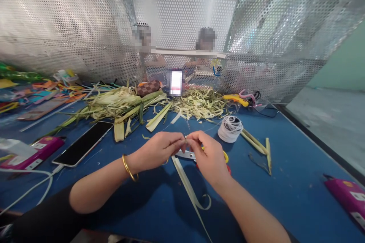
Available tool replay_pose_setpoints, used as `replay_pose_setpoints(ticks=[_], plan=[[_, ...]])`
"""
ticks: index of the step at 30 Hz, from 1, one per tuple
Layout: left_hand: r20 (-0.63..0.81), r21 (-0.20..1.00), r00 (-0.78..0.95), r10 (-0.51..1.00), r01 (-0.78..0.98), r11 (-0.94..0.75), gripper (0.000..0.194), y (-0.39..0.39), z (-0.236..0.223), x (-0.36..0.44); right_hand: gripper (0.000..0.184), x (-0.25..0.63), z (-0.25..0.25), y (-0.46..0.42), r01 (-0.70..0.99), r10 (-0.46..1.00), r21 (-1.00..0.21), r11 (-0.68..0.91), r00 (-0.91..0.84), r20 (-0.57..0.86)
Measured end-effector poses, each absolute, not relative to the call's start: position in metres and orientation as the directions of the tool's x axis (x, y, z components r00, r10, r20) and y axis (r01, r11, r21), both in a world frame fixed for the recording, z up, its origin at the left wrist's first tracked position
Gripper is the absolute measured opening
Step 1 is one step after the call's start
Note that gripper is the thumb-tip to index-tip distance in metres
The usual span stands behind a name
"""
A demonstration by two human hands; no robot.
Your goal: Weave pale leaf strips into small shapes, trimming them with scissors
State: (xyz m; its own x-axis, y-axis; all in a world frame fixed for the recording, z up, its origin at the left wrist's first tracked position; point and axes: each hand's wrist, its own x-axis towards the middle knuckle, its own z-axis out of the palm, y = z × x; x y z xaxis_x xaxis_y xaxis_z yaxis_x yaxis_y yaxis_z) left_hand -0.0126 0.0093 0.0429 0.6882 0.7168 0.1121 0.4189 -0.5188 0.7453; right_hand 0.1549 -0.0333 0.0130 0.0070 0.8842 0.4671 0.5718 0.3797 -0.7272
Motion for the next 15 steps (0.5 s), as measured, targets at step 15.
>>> replay_pose_setpoints(ticks=[15], plan=[[-0.005, 0.944, 0.732, 0.681, 0.229, -0.239, 0.029, 0.013, 0.030, -0.008, 0.017, 0.160, 0.015, -0.030, 0.557, 0.900, -0.747, 0.363, -0.003, 0.435]])
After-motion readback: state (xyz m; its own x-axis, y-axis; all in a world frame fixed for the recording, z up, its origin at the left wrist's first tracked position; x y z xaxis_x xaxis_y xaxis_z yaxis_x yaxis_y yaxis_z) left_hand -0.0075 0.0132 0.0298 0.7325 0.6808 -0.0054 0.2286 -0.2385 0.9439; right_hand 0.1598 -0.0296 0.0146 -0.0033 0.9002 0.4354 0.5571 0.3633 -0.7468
